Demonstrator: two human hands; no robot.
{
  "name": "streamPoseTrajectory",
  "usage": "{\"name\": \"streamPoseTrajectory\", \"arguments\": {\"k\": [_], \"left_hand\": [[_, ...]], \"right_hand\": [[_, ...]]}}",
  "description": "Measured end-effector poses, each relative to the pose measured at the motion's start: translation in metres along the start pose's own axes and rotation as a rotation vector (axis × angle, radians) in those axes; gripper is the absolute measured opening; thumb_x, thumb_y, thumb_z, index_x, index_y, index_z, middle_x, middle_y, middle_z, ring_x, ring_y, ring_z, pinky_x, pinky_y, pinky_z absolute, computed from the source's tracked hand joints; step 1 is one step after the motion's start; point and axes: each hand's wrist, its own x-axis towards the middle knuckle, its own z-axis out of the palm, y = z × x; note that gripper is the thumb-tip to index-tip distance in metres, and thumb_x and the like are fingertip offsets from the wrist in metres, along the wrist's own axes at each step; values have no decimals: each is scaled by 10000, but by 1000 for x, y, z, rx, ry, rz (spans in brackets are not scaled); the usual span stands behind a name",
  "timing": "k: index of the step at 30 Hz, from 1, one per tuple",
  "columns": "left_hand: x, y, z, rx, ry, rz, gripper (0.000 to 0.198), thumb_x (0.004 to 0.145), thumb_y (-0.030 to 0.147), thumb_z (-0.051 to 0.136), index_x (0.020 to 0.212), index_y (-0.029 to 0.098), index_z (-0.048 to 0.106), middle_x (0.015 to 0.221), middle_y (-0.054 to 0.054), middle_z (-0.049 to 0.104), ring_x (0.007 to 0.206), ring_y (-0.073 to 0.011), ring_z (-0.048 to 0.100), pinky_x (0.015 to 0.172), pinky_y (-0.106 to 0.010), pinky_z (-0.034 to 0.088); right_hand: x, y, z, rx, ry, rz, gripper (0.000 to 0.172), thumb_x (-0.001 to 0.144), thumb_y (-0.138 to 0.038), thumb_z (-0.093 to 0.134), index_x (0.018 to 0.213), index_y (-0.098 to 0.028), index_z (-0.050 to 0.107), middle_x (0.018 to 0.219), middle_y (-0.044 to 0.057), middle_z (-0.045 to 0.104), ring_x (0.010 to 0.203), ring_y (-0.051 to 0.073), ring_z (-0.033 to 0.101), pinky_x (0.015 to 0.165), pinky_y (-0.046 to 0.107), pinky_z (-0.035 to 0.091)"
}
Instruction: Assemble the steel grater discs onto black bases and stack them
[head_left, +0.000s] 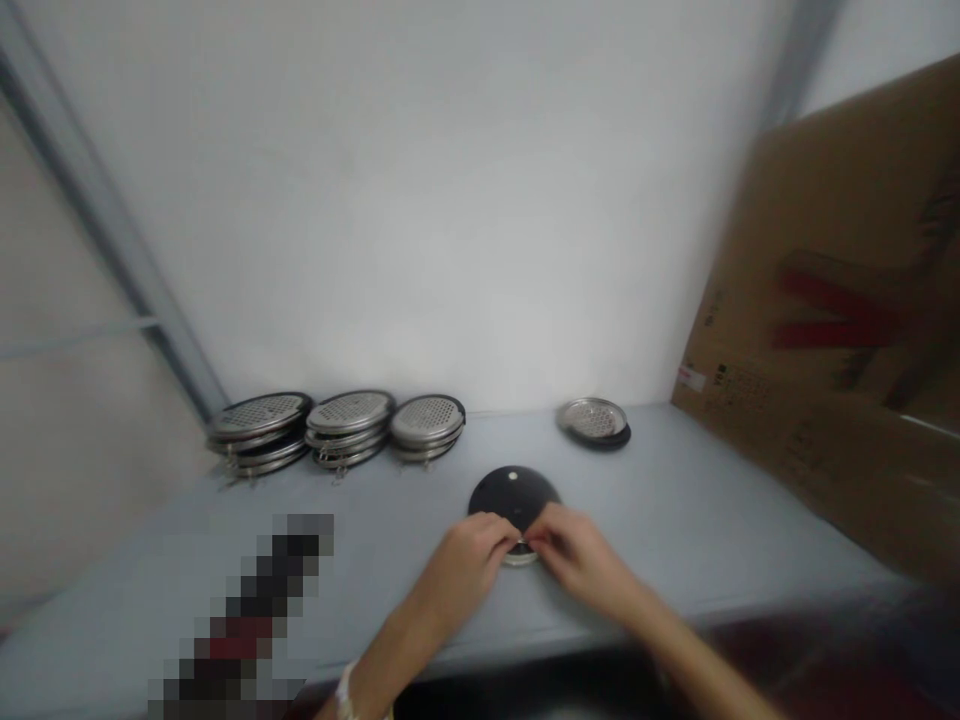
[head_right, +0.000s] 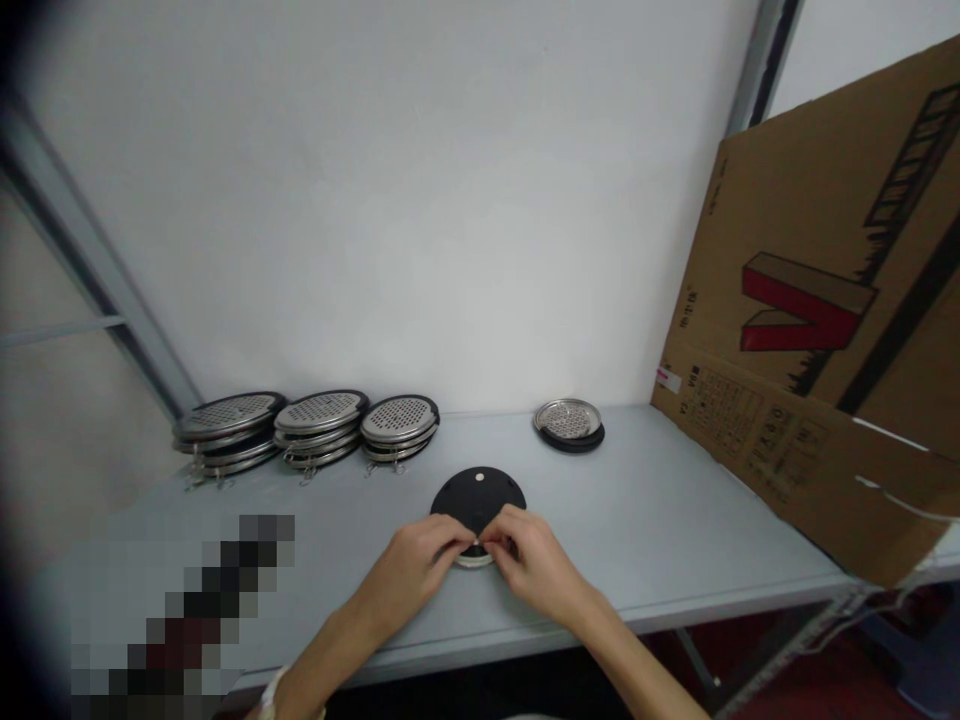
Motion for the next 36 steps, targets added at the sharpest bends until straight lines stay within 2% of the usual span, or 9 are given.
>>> {"name": "streamPoseTrajectory", "arguments": {"k": [5,8,11,18,28,36], "left_hand": [[-1,-2,-1,57,-33,41,192,924,53,581,894,170,732,917,-55,763,887,-212,699,832,-309,532],[1,-1,-3,62,-50,62,213,935,55,563,909,168,742,924,-62,765,897,-211,700,842,-308,531],[2,-2,-5,28,-56,82,204,928,59,576,923,164,750,937,-66,766,911,-210,700,857,-309,530],[1,-10,-3,-47,-13,71,206,928,78,571,884,166,752,886,-57,749,861,-190,688,814,-285,529],[-3,-13,1,10,-10,111,222,944,102,551,887,171,754,873,-66,733,847,-197,670,798,-294,530],[-3,-13,4,-3,1,108,231,926,68,554,884,180,751,880,-60,729,857,-197,665,809,-301,532]], "right_hand": [[-6,6,4,-77,33,-78,165,946,-134,530,902,-222,663,967,67,677,1013,238,617,915,389,470],[-9,10,5,-70,43,-77,161,958,-148,525,947,-225,665,1165,104,672,1241,263,568,1044,440,439],[-10,13,5,-61,31,-64,158,962,-147,526,956,-224,664,1283,109,659,1325,260,537,1111,471,406],[-5,8,6,-128,20,-102,187,941,-103,530,968,-222,671,1208,97,718,1272,250,601,1127,502,392],[-3,7,3,-184,-37,-133,238,889,-37,521,966,-202,674,1198,107,734,1212,253,648,1098,494,418],[3,1,-1,-199,-44,-145,225,822,-13,533,855,-189,668,1125,113,739,1107,253,672,977,414,492]]}}
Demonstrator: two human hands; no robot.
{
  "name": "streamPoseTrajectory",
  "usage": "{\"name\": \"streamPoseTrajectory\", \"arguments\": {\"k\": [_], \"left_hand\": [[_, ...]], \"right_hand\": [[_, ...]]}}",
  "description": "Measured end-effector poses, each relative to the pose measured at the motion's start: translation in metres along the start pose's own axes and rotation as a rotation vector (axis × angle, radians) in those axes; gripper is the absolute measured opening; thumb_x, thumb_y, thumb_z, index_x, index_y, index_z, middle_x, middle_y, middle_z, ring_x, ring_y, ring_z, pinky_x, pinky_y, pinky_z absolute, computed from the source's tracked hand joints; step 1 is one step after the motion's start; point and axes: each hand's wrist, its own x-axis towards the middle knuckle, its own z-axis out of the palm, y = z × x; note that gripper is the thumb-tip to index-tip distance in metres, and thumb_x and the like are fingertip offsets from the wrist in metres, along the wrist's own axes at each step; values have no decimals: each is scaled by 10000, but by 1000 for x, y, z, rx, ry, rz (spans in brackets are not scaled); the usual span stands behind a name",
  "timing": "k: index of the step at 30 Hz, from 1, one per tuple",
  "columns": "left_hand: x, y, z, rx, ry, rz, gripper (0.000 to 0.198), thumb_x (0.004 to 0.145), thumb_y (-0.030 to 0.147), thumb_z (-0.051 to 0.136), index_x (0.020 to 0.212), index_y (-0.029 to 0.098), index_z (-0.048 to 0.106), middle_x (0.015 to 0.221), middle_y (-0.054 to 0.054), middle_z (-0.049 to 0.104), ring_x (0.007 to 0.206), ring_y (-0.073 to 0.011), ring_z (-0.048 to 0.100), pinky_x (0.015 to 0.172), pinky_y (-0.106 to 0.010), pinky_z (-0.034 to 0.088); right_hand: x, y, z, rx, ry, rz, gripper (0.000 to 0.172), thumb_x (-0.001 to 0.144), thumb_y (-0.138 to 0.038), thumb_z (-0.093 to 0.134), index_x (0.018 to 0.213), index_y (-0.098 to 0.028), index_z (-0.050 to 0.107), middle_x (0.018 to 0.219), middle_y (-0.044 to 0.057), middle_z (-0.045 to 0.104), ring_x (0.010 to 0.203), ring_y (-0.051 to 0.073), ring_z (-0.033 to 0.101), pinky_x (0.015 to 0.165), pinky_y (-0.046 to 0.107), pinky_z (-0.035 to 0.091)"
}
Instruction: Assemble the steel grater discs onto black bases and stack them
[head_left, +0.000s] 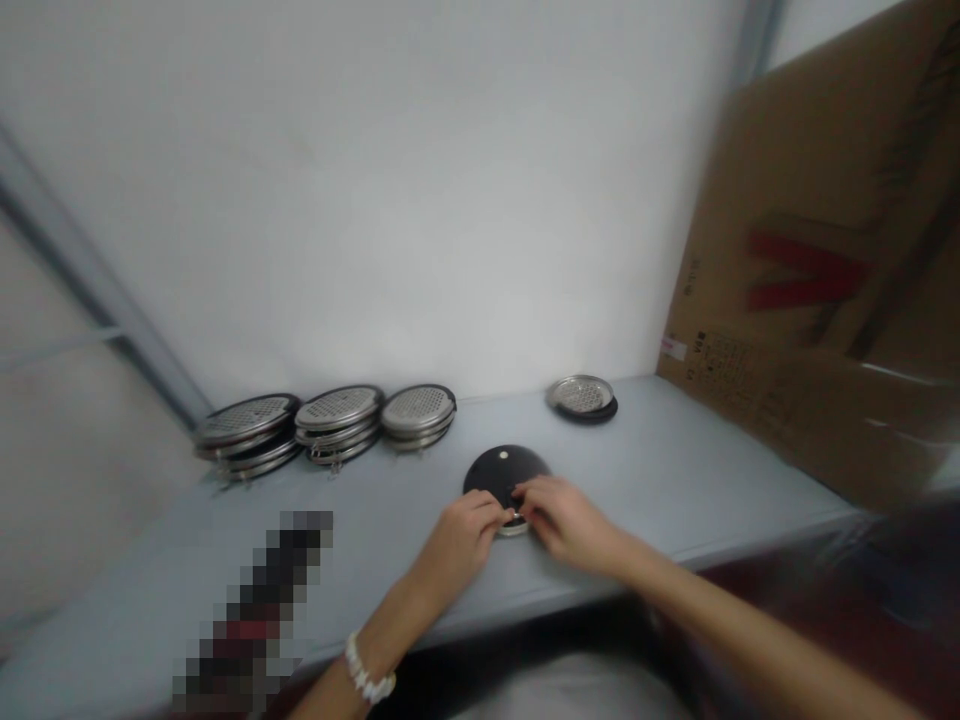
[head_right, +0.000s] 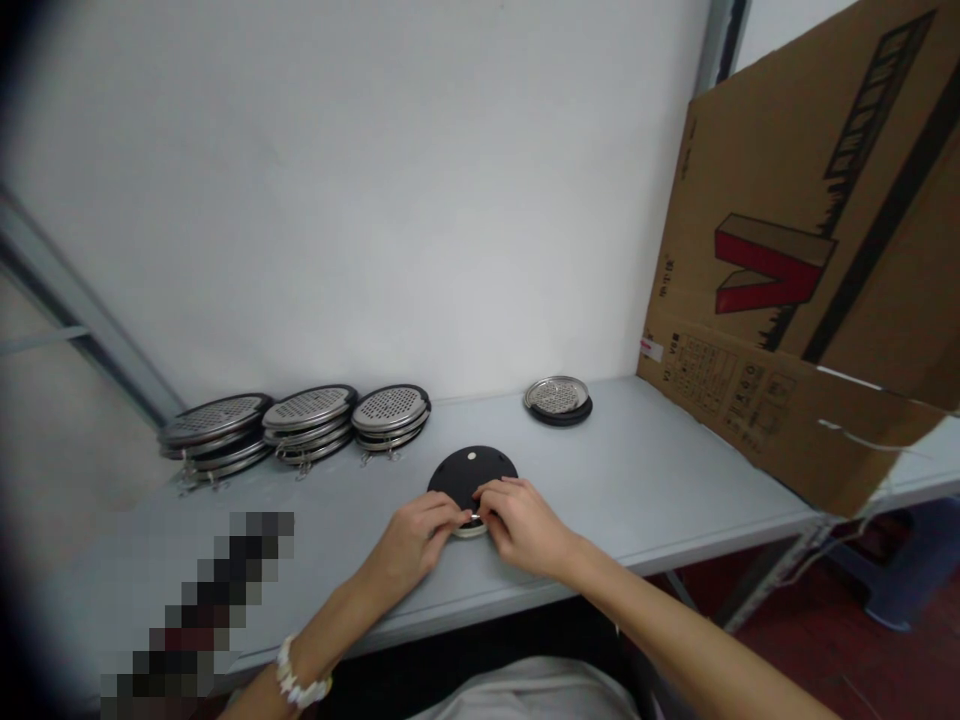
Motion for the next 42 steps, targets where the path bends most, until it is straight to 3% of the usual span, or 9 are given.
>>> {"name": "streamPoseTrajectory", "arguments": {"k": [9,16,20,27,32,39,42], "left_hand": [[-1,1,14,16,87,-10,254,962,114,531,884,182,763,875,-61,721,856,-196,654,812,-311,536],[3,10,10,64,33,-31,286,956,91,528,1009,208,784,912,-55,719,870,-202,645,801,-309,522],[6,14,8,-26,23,-109,271,940,107,561,991,221,802,938,-54,732,905,-207,655,836,-314,513],[19,19,-3,-170,-90,-212,238,937,162,587,1008,238,801,928,-41,717,914,-202,648,838,-302,475],[16,26,-1,16,-131,-206,152,897,234,672,1043,231,714,950,-25,646,953,-228,577,867,-335,451],[9,31,8,243,-133,-157,404,845,290,760,1215,243,607,1165,-63,590,1108,-281,531,985,-417,456],[12,30,5,348,-138,-175,356,879,251,712,1215,208,602,1144,-81,612,1088,-285,571,942,-410,492]], "right_hand": [[4,1,-7,114,-23,65,250,760,34,533,798,-183,653,1125,123,736,1050,239,693,916,370,519],[-5,14,-4,191,5,35,186,876,-36,518,875,-198,608,1142,112,685,1104,220,641,967,397,492],[-12,15,0,170,25,25,155,935,-79,482,918,-210,565,1135,104,632,1120,223,590,985,405,470],[-16,14,-7,28,-11,-2,135,962,-101,455,935,-216,519,1030,79,572,982,229,528,902,397,454],[-16,13,-13,-69,-63,13,133,968,-101,435,920,-204,504,980,81,570,925,231,510,853,383,444],[-8,5,-11,-139,-113,84,149,959,-70,409,973,-185,502,928,78,604,822,213,546,748,338,435],[0,-14,-12,-151,-107,46,189,934,-33,415,1002,-183,507,971,85,619,856,214,557,761,330,436]]}}
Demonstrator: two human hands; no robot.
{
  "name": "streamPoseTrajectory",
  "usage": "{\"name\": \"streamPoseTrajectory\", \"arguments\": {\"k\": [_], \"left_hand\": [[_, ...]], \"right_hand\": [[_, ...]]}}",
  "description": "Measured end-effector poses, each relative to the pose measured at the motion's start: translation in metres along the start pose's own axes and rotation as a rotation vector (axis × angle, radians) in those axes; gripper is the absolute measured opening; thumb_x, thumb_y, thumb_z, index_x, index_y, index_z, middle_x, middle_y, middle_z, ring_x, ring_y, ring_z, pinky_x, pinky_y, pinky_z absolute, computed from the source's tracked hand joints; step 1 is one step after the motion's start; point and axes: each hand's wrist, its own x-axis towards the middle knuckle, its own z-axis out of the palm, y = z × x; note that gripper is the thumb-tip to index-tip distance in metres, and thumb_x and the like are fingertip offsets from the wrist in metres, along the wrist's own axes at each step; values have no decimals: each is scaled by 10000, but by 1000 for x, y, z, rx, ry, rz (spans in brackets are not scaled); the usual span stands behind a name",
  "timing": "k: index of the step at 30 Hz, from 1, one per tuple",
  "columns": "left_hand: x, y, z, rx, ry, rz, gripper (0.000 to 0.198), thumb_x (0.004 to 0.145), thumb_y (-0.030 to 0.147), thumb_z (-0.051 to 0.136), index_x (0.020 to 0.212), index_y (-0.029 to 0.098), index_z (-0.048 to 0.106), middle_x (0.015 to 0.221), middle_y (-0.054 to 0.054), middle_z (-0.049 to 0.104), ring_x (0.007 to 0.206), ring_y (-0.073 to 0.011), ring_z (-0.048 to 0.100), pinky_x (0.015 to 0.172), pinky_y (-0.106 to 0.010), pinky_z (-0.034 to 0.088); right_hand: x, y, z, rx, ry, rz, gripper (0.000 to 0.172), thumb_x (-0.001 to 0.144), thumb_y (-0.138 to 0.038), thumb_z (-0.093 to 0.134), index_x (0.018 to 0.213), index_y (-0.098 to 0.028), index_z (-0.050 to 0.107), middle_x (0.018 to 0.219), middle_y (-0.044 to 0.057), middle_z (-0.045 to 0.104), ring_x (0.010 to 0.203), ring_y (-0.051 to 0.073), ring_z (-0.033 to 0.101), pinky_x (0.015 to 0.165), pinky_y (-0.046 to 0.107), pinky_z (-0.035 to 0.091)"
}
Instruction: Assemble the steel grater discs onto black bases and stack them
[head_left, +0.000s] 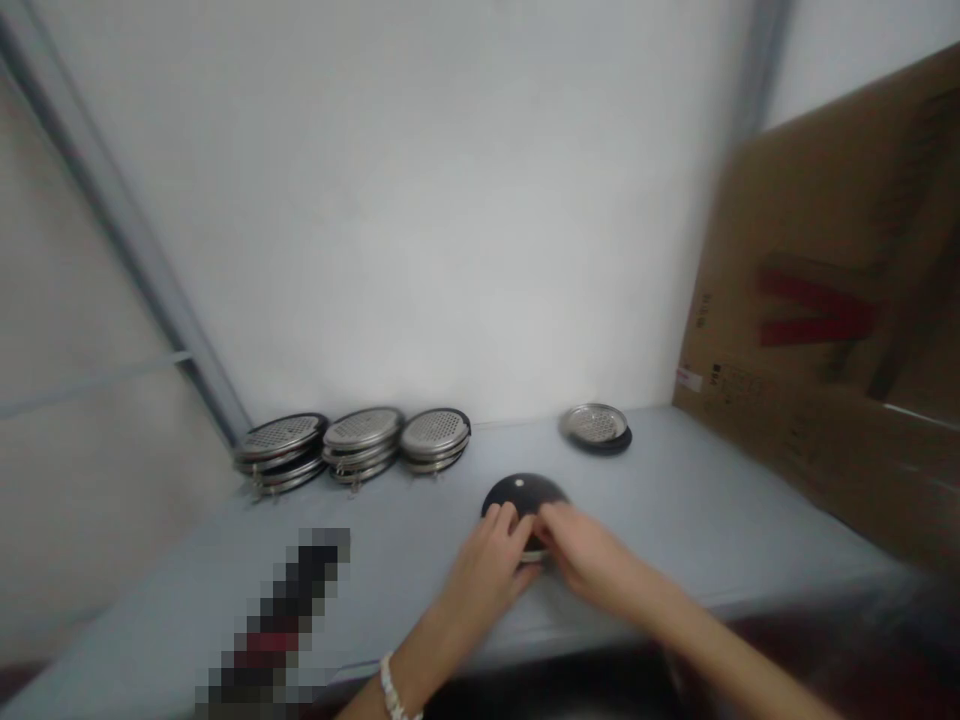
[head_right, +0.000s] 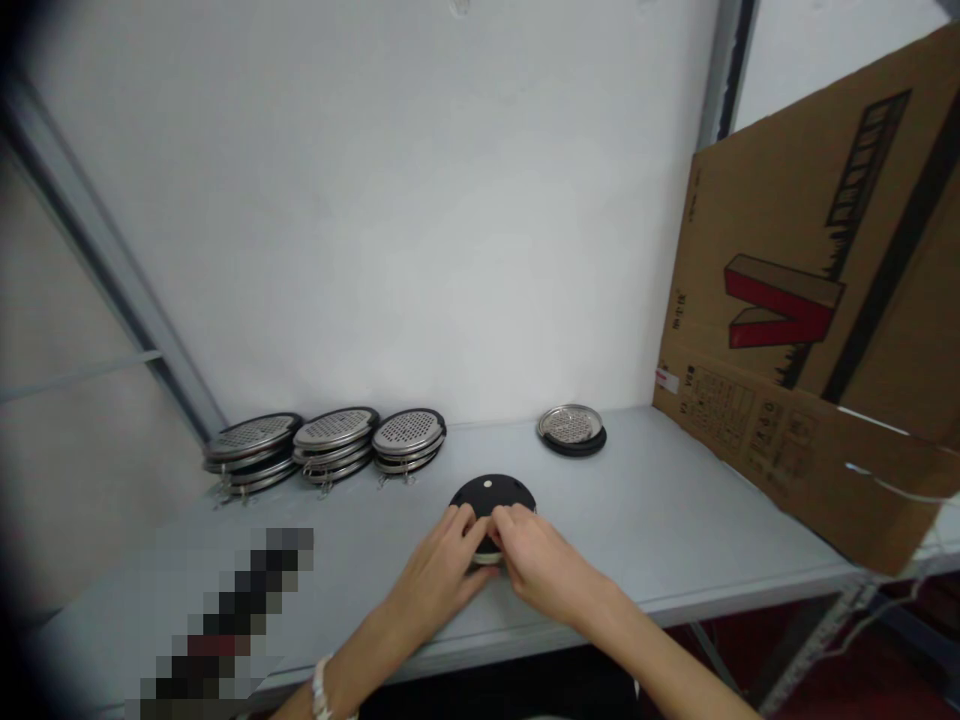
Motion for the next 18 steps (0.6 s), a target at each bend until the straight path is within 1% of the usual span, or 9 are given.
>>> {"name": "streamPoseTrajectory", "arguments": {"k": [3,5,8,9,11,13,15,17,18], "left_hand": [[5,-6,-6,73,-18,-12,191,923,203,632,1114,195,630,1085,-79,657,1034,-271,630,854,-364,525],[8,-12,-10,85,-4,-19,203,939,172,589,1137,196,623,1070,-80,686,997,-257,665,822,-339,530],[12,-18,-16,45,72,-50,269,936,153,563,1201,191,597,1059,-89,723,954,-239,699,788,-302,522],[13,-20,-17,24,99,-64,243,936,159,556,1172,191,607,1030,-88,732,929,-234,706,765,-290,515],[15,-25,-20,-38,164,-108,136,935,191,553,1043,196,636,915,-70,737,842,-225,710,707,-275,493],[18,-35,-26,-167,299,-204,69,919,245,582,923,205,638,760,-25,697,717,-206,680,649,-264,464],[23,-54,-35,-406,537,-365,107,863,312,663,862,209,634,636,28,619,606,-177,613,596,-248,436],[29,-82,-48,-804,827,-553,217,753,348,784,799,199,633,606,52,587,550,-146,554,538,-223,420],[31,-99,-55,-875,890,-603,237,762,372,772,824,194,629,621,53,594,520,-134,537,502,-216,416]], "right_hand": [[9,-25,-5,-39,34,-35,224,896,-2,436,1002,-184,513,977,85,621,887,223,546,779,333,442],[16,-38,-4,-75,83,-48,228,882,5,438,981,-186,512,968,91,620,888,232,532,789,345,446],[26,-49,0,-68,168,-92,230,884,-2,435,994,-190,507,996,101,623,933,242,533,824,358,457],[28,-52,2,-52,197,-103,225,888,-6,432,990,-194,503,992,99,622,935,241,535,825,357,459],[29,-55,2,4,245,-108,208,903,-20,422,973,-204,493,963,87,613,904,231,542,798,343,460],[26,-57,0,75,272,-110,190,919,-37,419,963,-210,486,926,71,602,858,215,548,759,323,455],[19,-57,-5,123,277,-124,184,927,-47,424,975,-211,490,909,59,597,835,203,554,744,309,448],[12,-52,-11,125,277,-119,188,926,-46,425,980,-212,498,899,54,598,828,199,560,744,307,443],[8,-48,-13,121,273,-105,191,925,-45,423,977,-212,500,896,52,599,825,197,562,743,306,441]]}}
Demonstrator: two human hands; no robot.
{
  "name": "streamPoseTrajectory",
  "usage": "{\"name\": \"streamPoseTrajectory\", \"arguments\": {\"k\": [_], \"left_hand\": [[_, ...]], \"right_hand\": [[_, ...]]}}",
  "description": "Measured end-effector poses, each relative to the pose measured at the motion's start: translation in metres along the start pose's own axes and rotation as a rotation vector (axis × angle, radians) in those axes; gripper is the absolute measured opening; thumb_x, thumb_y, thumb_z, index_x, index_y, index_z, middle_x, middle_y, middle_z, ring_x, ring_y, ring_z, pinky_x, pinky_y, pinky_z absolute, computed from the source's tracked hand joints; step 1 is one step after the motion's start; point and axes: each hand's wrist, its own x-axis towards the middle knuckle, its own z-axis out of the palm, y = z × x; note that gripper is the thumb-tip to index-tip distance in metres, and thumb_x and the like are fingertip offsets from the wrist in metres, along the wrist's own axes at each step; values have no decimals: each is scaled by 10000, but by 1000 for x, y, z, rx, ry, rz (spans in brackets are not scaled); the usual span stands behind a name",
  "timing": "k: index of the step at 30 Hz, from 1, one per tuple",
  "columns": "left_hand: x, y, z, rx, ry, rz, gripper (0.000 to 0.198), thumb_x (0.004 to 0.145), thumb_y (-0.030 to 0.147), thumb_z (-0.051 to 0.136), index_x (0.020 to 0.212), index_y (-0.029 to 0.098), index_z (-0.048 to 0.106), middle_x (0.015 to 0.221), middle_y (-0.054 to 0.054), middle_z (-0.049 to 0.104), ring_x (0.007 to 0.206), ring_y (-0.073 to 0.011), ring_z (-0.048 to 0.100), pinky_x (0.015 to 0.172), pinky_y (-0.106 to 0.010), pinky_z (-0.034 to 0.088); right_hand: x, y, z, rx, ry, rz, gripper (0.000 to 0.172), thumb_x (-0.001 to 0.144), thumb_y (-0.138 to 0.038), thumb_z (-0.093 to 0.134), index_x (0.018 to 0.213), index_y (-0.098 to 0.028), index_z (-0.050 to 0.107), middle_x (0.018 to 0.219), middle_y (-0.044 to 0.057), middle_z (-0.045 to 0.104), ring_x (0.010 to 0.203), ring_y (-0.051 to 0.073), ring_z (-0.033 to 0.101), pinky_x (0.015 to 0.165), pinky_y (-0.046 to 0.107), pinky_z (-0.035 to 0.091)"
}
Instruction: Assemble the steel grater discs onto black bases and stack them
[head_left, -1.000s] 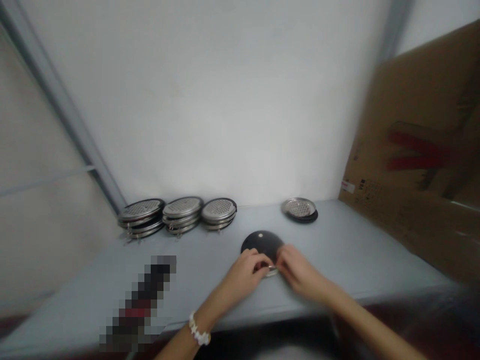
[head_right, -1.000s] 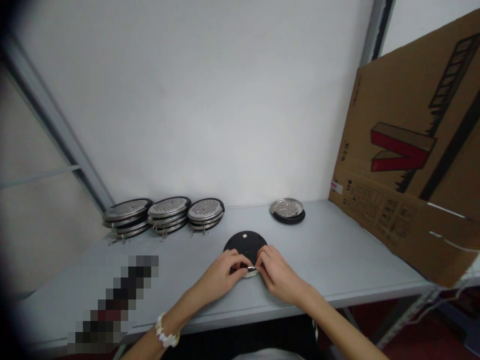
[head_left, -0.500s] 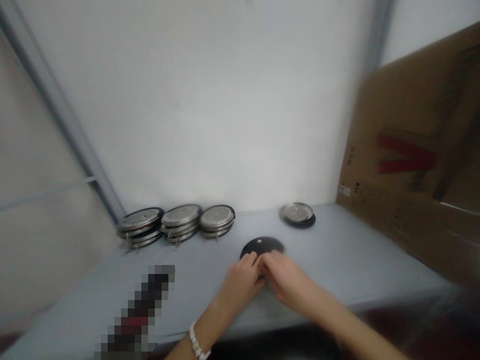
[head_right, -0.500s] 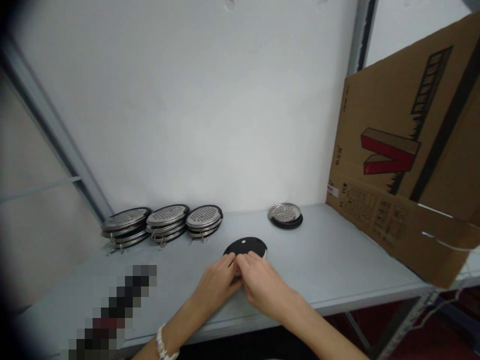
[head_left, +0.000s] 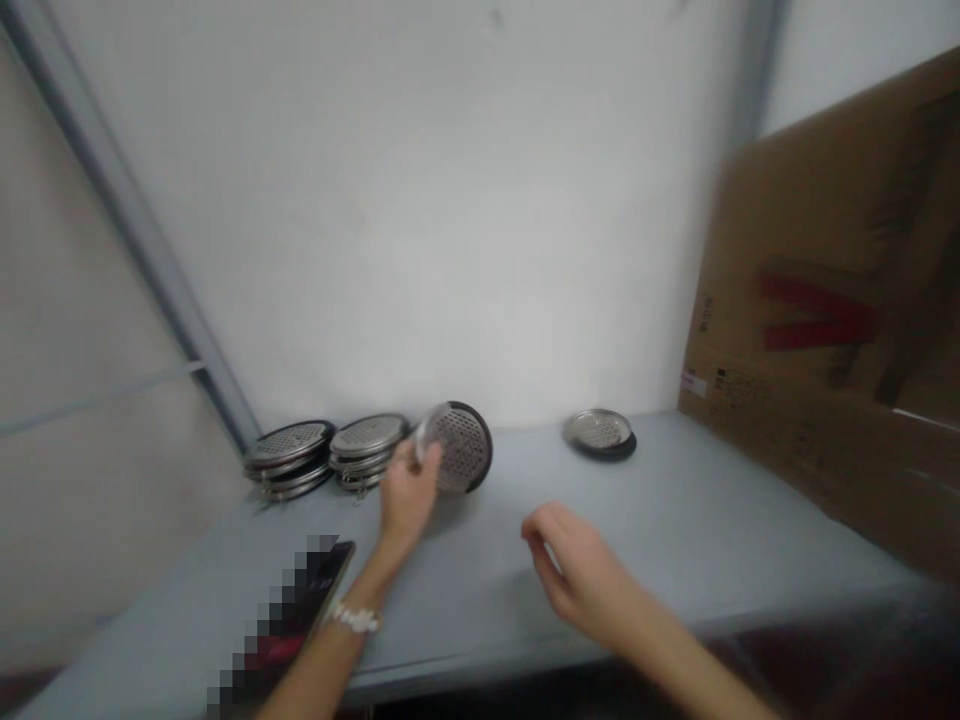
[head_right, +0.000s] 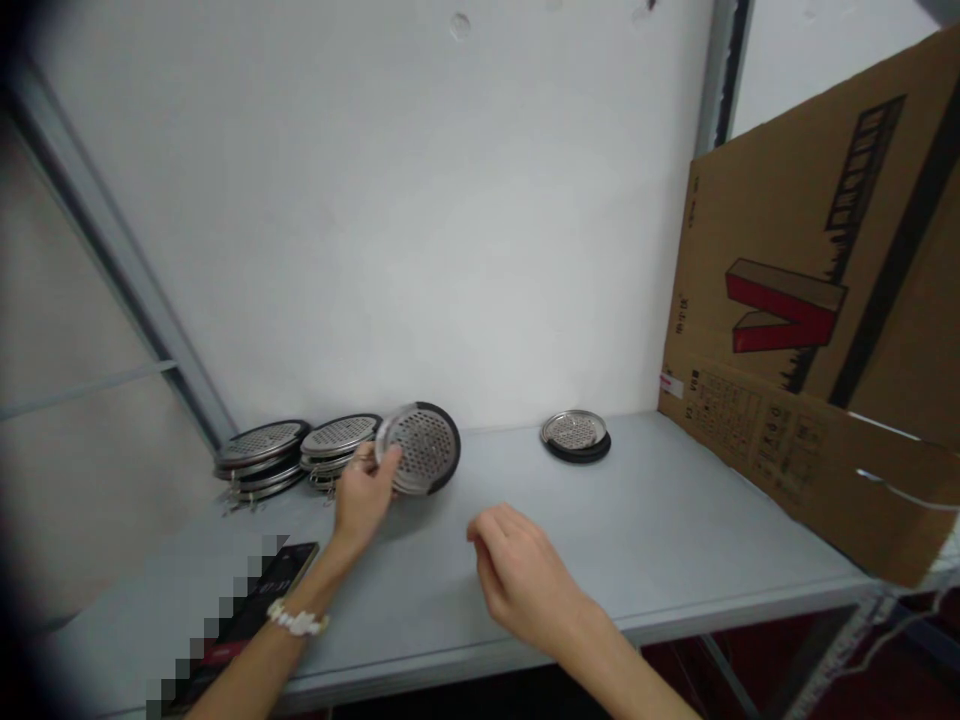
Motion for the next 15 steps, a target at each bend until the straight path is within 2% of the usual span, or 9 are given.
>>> {"name": "streamPoseTrajectory", "arguments": {"k": [3,6,8,11,13,15], "left_hand": [[49,-5,-22,-121,154,-95,200,887,378,615,870,180,589,655,43,597,468,-110,505,443,-205,421],[81,-10,-40,-233,274,-173,136,901,287,610,847,176,553,743,23,610,535,-94,552,519,-212,521],[90,-14,-48,-288,310,-222,126,885,205,633,805,169,542,773,10,602,585,-94,575,587,-233,578],[92,-21,-51,-349,309,-291,150,848,116,676,807,158,538,782,-2,601,637,-107,609,657,-267,624],[89,-25,-50,-383,318,-313,221,820,60,697,901,167,522,846,-3,619,690,-103,640,714,-268,633],[87,-28,-49,-407,357,-325,395,788,-6,696,1034,199,465,954,2,626,738,-85,660,757,-260,627]], "right_hand": [[-8,14,-8,-26,1,53,191,918,-40,421,949,-212,499,884,49,598,819,197,561,737,304,436],[-13,27,-11,-34,6,97,196,899,-33,429,928,-213,500,876,45,595,811,195,558,732,302,435],[-14,32,-9,-35,7,121,200,889,-29,435,926,-213,505,881,42,599,815,195,562,739,303,439],[-16,38,-5,-51,0,148,197,890,-36,437,922,-214,515,888,43,608,828,198,572,753,308,450],[-18,46,-3,-64,-11,173,190,903,-50,428,929,-210,527,896,50,614,837,202,578,769,316,463],[-20,61,-2,-99,-21,209,186,914,-75,429,981,-197,552,952,74,629,892,217,589,826,340,480]]}}
